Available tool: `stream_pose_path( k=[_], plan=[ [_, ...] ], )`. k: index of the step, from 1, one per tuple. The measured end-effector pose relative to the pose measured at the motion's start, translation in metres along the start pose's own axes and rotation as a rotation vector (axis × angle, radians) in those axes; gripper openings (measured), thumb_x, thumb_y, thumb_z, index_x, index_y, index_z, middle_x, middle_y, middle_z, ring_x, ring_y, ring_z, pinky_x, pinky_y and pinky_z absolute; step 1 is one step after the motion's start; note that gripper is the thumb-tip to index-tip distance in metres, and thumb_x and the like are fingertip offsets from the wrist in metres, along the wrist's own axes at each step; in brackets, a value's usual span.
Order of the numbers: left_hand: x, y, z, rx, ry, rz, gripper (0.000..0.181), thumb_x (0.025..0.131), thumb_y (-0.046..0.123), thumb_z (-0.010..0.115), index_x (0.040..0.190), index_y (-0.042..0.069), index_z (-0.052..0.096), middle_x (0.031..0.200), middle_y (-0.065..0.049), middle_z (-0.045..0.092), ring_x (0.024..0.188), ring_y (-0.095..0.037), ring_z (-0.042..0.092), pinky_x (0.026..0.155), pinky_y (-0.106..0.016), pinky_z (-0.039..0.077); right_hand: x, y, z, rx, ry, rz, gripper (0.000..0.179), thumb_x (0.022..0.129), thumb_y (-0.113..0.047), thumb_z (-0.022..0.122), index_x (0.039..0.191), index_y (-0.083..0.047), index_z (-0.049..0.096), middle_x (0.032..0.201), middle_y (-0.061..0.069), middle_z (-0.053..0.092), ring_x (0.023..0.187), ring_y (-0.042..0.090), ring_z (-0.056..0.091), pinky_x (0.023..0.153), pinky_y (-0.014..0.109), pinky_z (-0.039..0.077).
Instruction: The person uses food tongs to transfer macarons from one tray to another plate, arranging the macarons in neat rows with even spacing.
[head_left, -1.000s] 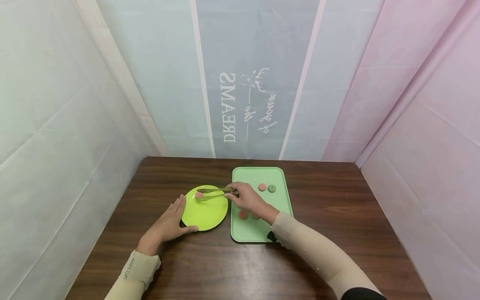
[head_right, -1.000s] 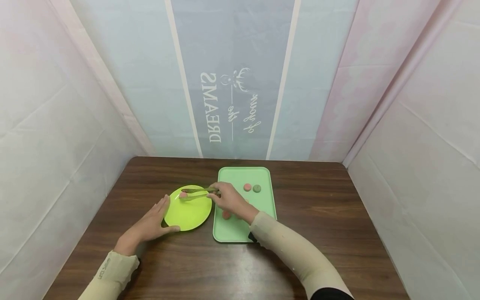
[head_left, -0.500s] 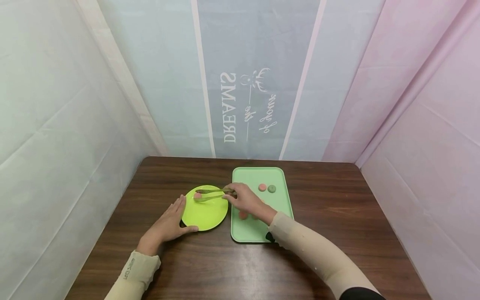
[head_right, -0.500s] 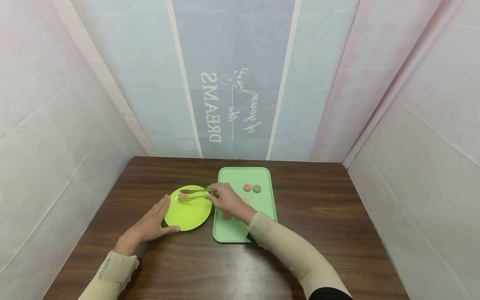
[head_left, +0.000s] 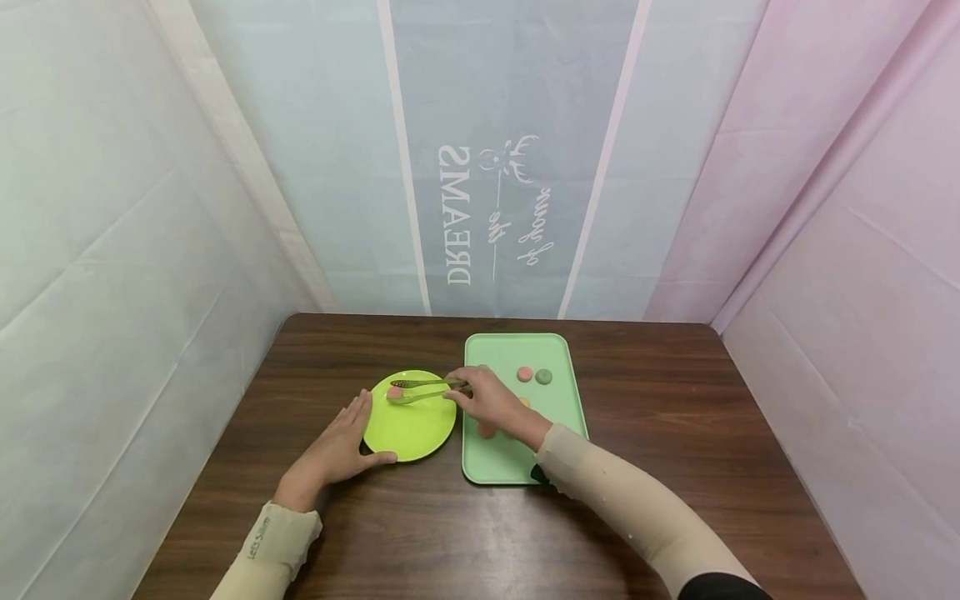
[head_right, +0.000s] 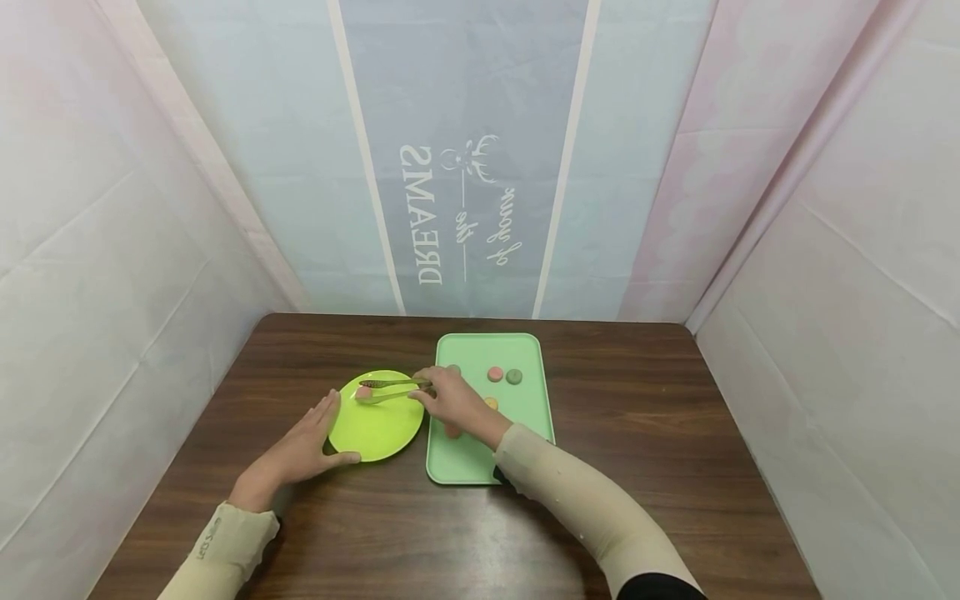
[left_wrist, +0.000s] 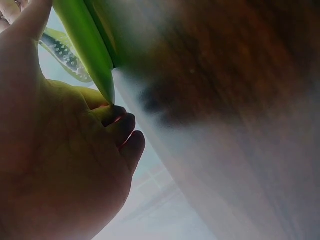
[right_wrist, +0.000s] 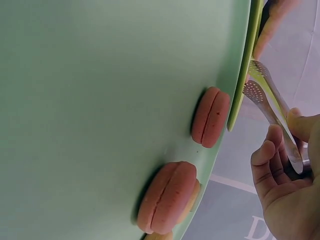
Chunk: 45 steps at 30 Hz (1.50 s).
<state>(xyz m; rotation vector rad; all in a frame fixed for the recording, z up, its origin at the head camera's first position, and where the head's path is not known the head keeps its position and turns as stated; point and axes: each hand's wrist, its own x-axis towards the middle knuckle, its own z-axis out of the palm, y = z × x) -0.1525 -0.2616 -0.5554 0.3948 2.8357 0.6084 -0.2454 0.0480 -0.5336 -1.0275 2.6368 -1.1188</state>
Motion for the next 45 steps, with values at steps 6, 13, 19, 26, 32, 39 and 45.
stream_pose_path(
  k=[6,13,19,26,32,39,45],
  plan=[
    [0.0,0.0,-0.001,-0.004,0.0,0.003,0.129,0.091,0.072,0.073,0.168,-0.01,0.01,0.176,-0.03,0.01,0.163,-0.045,0.015,0.132,-0.062,0.019,0.001,0.0,0.0,0.001,-0.005,0.009,0.035,0.108,-0.024,0.07,0.134,-0.001,0.072,0.109,0.006,0.074,0.094,0.015,0.072,0.081,0.028,0.063],
    [0.0,0.001,-0.002,-0.009,-0.005,0.003,0.129,0.091,0.072,0.073,0.168,-0.01,0.01,0.176,-0.03,0.01,0.163,-0.046,0.015,0.132,-0.062,0.019,0.003,0.001,0.0,0.0,-0.009,0.015,0.036,0.108,-0.025,0.069,0.136,-0.002,0.071,0.113,0.007,0.075,0.096,0.016,0.073,0.082,0.028,0.063],
    [0.001,0.0,-0.002,-0.007,-0.006,0.0,0.129,0.091,0.072,0.073,0.169,-0.009,0.009,0.177,-0.029,0.009,0.164,-0.044,0.014,0.133,-0.062,0.018,0.003,0.001,0.0,-0.001,-0.013,0.026,0.038,0.109,-0.028,0.069,0.137,-0.002,0.07,0.112,0.005,0.074,0.097,0.014,0.073,0.084,0.027,0.063],
    [0.002,-0.002,-0.001,-0.007,-0.001,0.004,0.129,0.091,0.072,0.073,0.169,-0.009,0.008,0.177,-0.029,0.009,0.163,-0.045,0.015,0.132,-0.062,0.018,0.002,0.0,0.0,0.021,0.0,0.023,0.039,0.109,-0.027,0.068,0.138,-0.001,0.069,0.113,0.007,0.074,0.098,0.017,0.074,0.084,0.03,0.064],
    [0.001,0.0,-0.001,-0.015,-0.006,0.001,0.129,0.091,0.072,0.073,0.169,-0.009,0.008,0.176,-0.029,0.009,0.163,-0.045,0.014,0.132,-0.062,0.018,-0.001,-0.003,-0.004,0.04,0.008,0.026,0.038,0.109,-0.027,0.069,0.137,-0.001,0.07,0.114,0.006,0.074,0.098,0.016,0.074,0.084,0.028,0.063],
    [0.0,0.0,-0.001,-0.02,-0.002,0.005,0.129,0.092,0.072,0.072,0.169,-0.009,0.009,0.176,-0.029,0.008,0.163,-0.045,0.014,0.132,-0.062,0.018,-0.007,-0.003,-0.008,0.064,0.052,-0.002,0.029,0.107,-0.025,0.071,0.126,-0.003,0.075,0.103,-0.001,0.07,0.09,0.009,0.07,0.079,0.026,0.062],
    [-0.001,0.0,-0.001,-0.013,0.002,0.003,0.129,0.091,0.072,0.073,0.168,-0.009,0.009,0.176,-0.029,0.009,0.163,-0.045,0.014,0.132,-0.062,0.018,-0.013,-0.005,-0.012,0.068,0.07,-0.013,0.03,0.106,-0.022,0.073,0.127,0.0,0.074,0.102,0.0,0.07,0.091,0.011,0.071,0.082,0.027,0.063]
  ],
)
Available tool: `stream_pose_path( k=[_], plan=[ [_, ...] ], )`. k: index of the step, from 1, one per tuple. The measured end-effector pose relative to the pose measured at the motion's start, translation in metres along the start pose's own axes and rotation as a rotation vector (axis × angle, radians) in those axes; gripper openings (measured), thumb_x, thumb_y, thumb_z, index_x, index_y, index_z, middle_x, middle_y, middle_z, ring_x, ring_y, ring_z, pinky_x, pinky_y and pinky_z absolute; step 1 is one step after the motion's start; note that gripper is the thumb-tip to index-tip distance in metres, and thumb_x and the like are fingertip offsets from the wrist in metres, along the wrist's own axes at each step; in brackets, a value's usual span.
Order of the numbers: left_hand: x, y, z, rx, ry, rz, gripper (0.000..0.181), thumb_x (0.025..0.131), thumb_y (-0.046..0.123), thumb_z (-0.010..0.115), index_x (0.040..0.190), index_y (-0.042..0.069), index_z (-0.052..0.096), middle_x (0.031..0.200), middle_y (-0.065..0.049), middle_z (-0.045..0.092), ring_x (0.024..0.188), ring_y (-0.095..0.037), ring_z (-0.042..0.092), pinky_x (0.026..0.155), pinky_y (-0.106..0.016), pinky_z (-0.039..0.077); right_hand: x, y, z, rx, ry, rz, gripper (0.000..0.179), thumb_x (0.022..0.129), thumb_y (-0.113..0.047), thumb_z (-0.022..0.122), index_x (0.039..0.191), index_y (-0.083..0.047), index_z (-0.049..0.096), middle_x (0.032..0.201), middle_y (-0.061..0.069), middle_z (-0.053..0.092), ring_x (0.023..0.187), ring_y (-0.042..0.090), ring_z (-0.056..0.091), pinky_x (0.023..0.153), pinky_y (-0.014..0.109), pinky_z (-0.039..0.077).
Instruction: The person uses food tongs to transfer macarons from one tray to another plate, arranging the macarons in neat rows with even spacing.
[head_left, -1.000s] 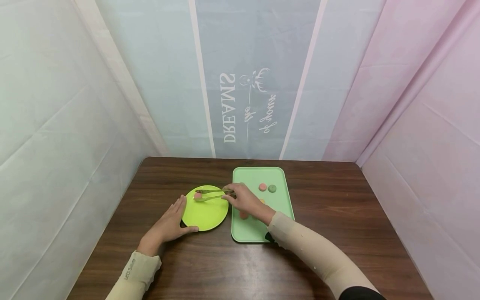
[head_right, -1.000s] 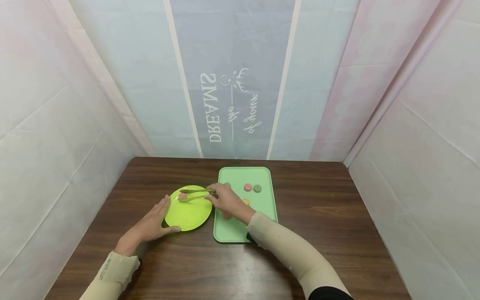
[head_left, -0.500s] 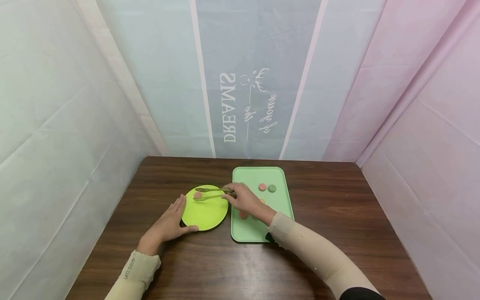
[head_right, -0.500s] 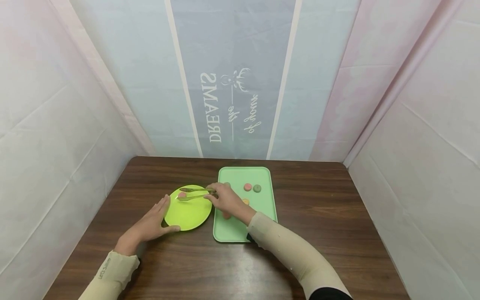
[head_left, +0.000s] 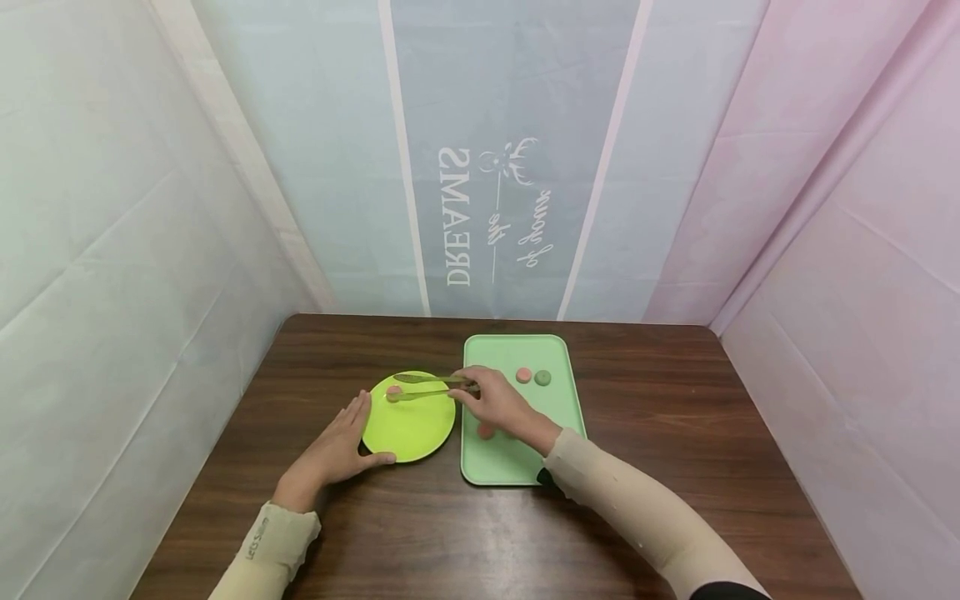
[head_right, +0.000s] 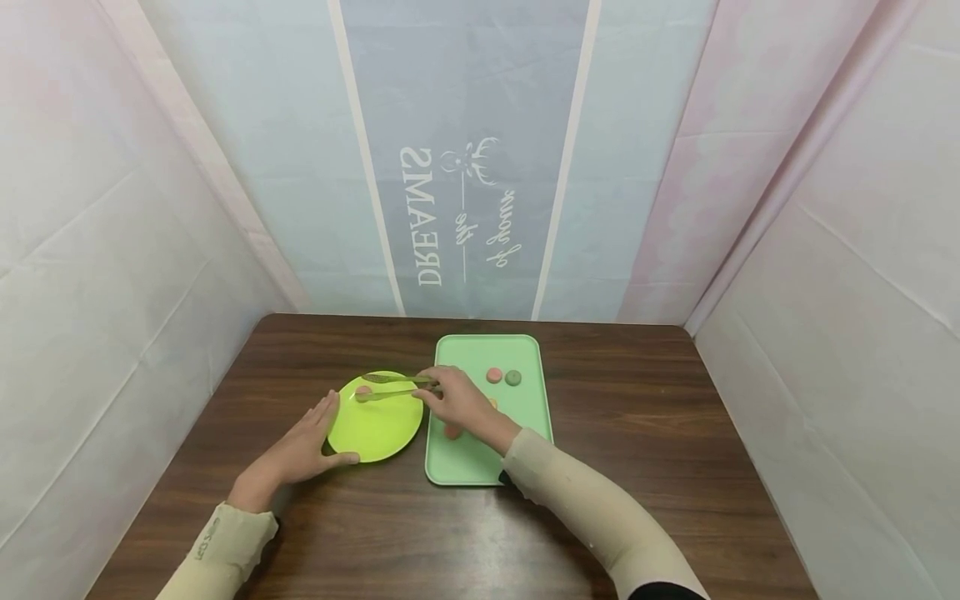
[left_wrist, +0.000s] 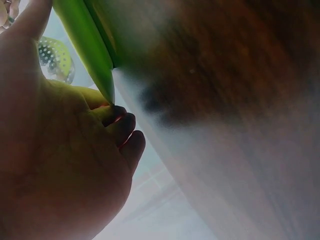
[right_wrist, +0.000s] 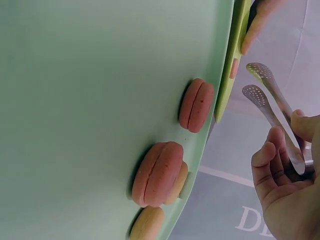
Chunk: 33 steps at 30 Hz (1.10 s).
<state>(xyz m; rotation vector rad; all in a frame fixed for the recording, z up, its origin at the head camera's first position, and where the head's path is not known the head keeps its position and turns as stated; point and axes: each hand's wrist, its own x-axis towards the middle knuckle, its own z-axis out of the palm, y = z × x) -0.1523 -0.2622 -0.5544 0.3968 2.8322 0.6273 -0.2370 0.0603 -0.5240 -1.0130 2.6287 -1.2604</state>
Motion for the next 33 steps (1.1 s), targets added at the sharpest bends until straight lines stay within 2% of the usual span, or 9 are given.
stream_pose_path(
  k=[8,17,28,33],
  plan=[
    [0.0,0.002,-0.001,-0.004,-0.001,0.001,0.129,0.091,0.071,0.074,0.168,-0.01,0.01,0.176,-0.03,0.01,0.163,-0.045,0.015,0.132,-0.062,0.018,-0.011,-0.003,-0.011,0.025,0.05,0.045,0.036,0.105,-0.024,0.074,0.134,-0.001,0.072,0.106,0.002,0.071,0.095,0.014,0.073,0.086,0.031,0.064],
    [0.0,0.0,-0.003,-0.014,-0.004,-0.002,0.129,0.091,0.072,0.073,0.168,-0.009,0.009,0.177,-0.029,0.009,0.164,-0.045,0.014,0.132,-0.062,0.018,-0.017,0.006,-0.019,0.039,0.087,0.072,0.038,0.105,-0.024,0.074,0.135,-0.001,0.071,0.112,0.004,0.073,0.1,0.017,0.075,0.087,0.032,0.065],
    [0.0,0.0,-0.004,-0.013,-0.006,-0.004,0.129,0.091,0.072,0.073,0.168,-0.01,0.009,0.176,-0.029,0.009,0.163,-0.045,0.014,0.132,-0.062,0.018,-0.03,0.01,-0.025,0.037,0.141,0.006,0.034,0.102,-0.02,0.078,0.13,0.0,0.075,0.087,-0.004,0.067,0.077,0.006,0.066,0.074,0.028,0.063],
    [0.0,0.001,-0.006,-0.013,-0.005,-0.007,0.129,0.091,0.071,0.074,0.168,-0.009,0.01,0.176,-0.029,0.01,0.163,-0.045,0.015,0.132,-0.061,0.019,-0.036,0.009,-0.03,0.035,0.171,0.031,0.035,0.101,-0.021,0.079,0.13,-0.002,0.075,0.091,-0.005,0.07,0.078,0.006,0.066,0.074,0.029,0.062]
  ],
)
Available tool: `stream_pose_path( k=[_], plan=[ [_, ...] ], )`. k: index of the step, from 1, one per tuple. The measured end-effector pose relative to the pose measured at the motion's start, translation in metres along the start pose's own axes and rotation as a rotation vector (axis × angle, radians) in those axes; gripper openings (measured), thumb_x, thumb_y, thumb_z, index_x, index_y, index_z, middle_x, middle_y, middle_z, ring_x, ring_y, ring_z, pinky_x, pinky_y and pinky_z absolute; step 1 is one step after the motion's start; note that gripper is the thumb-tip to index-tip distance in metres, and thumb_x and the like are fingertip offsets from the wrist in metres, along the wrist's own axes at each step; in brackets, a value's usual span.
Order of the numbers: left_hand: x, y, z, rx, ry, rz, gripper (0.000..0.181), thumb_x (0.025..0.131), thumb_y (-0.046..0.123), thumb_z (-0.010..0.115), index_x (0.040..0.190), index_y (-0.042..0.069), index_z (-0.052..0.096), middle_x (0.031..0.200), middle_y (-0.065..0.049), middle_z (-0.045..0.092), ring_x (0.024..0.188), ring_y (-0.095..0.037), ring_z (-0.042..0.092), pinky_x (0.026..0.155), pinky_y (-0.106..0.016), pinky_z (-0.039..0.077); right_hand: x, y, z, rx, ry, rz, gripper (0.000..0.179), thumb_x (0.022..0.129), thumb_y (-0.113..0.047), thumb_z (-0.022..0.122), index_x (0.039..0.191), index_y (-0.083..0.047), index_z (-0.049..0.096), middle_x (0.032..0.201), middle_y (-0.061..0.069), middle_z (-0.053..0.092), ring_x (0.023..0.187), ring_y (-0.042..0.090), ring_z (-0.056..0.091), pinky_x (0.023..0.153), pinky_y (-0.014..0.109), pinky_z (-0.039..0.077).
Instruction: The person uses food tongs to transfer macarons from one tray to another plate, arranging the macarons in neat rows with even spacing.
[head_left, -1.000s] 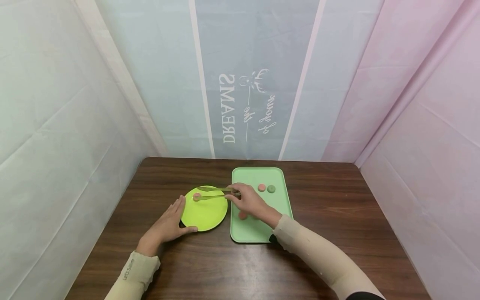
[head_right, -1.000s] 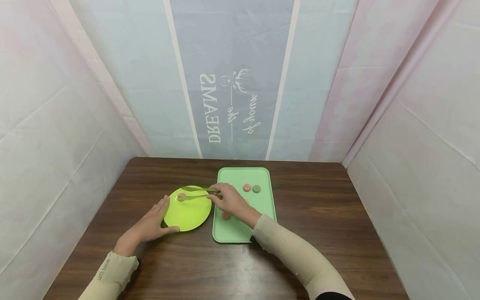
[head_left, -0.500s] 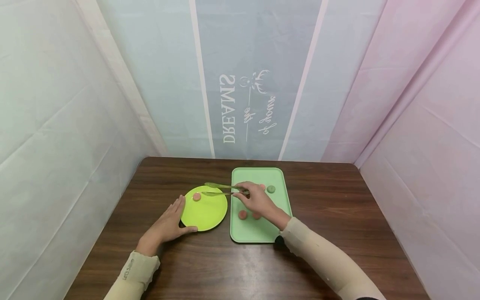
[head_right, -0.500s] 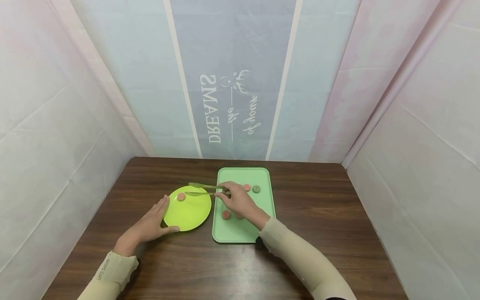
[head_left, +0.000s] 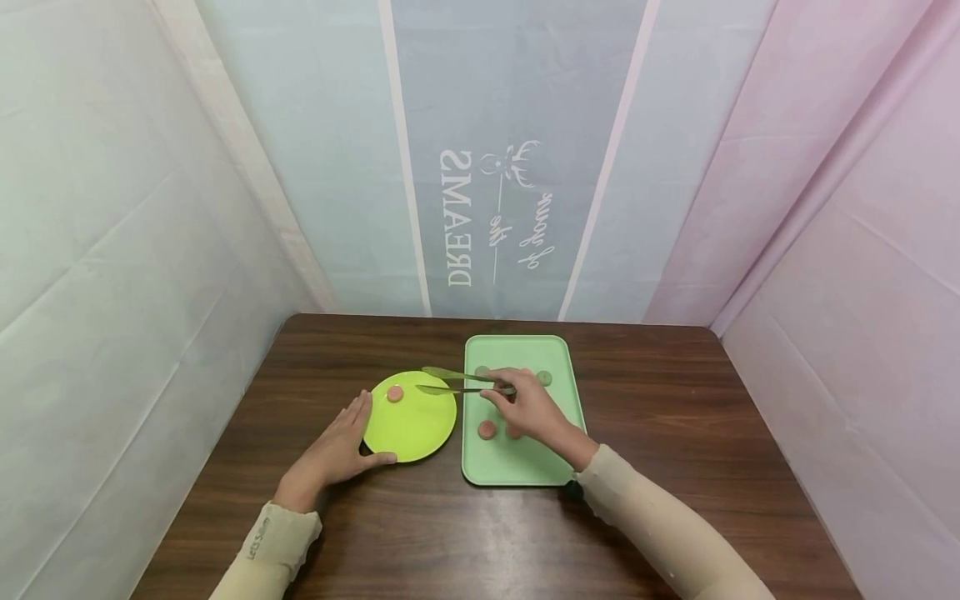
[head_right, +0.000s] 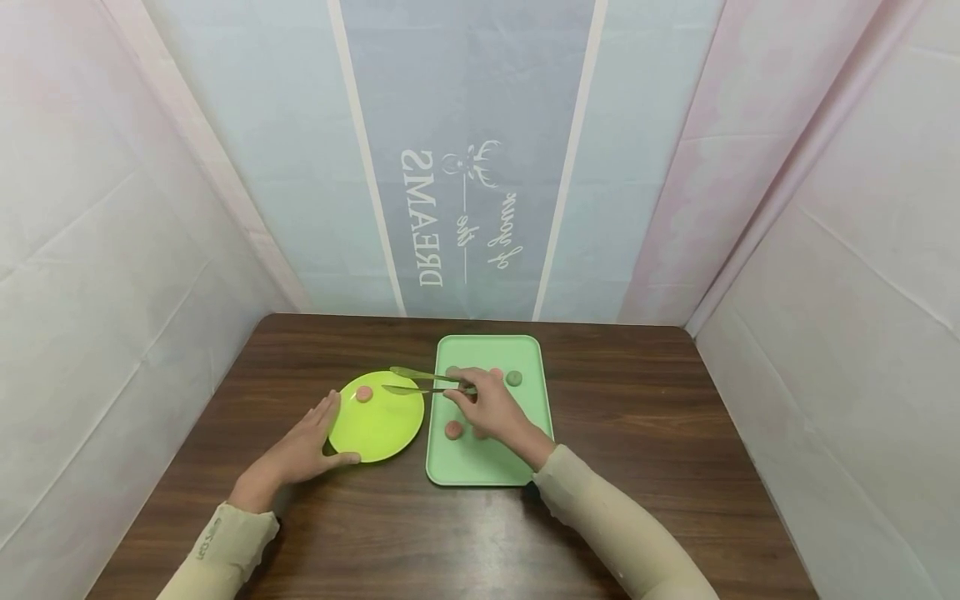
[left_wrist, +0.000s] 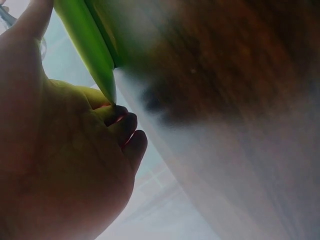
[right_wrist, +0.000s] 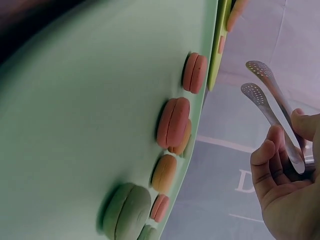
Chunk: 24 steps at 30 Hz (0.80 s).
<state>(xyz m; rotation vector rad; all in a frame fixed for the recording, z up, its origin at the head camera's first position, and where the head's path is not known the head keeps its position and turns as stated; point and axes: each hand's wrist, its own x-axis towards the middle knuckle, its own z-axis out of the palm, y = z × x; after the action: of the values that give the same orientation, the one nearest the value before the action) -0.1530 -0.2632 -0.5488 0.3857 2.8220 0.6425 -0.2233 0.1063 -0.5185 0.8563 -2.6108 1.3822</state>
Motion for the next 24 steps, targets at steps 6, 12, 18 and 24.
stream_pose_path(
  k=[6,12,18,24],
  plan=[
    [0.0,0.001,0.0,0.002,0.004,0.003,0.128,0.091,0.071,0.074,0.168,-0.01,0.01,0.176,-0.03,0.01,0.163,-0.045,0.015,0.132,-0.061,0.019,-0.008,0.002,-0.005,-0.005,0.024,0.059,0.034,0.101,-0.022,0.079,0.13,-0.005,0.075,0.098,-0.003,0.07,0.081,0.009,0.064,0.072,0.03,0.06],
    [0.0,0.001,0.002,0.01,0.009,0.004,0.129,0.091,0.07,0.075,0.168,-0.011,0.011,0.176,-0.03,0.011,0.163,-0.046,0.016,0.132,-0.062,0.019,-0.014,0.007,-0.012,-0.02,0.044,0.042,0.031,0.101,-0.02,0.079,0.128,-0.005,0.076,0.092,-0.004,0.07,0.071,0.008,0.06,0.065,0.029,0.056],
    [0.0,-0.001,0.004,0.011,0.01,0.002,0.13,0.09,0.072,0.074,0.168,-0.01,0.01,0.176,-0.029,0.01,0.163,-0.045,0.015,0.132,-0.061,0.019,-0.021,0.011,-0.018,-0.065,0.079,0.021,0.027,0.1,-0.018,0.081,0.123,-0.005,0.077,0.087,-0.006,0.068,0.07,0.007,0.056,0.064,0.027,0.052],
    [0.001,-0.002,0.008,0.008,0.004,-0.002,0.131,0.09,0.073,0.074,0.169,-0.009,0.009,0.177,-0.028,0.009,0.164,-0.044,0.015,0.133,-0.061,0.017,-0.031,0.015,-0.025,-0.084,0.094,0.048,0.031,0.101,-0.022,0.079,0.128,-0.006,0.076,0.092,-0.004,0.068,0.074,0.008,0.058,0.065,0.029,0.053]
  ],
)
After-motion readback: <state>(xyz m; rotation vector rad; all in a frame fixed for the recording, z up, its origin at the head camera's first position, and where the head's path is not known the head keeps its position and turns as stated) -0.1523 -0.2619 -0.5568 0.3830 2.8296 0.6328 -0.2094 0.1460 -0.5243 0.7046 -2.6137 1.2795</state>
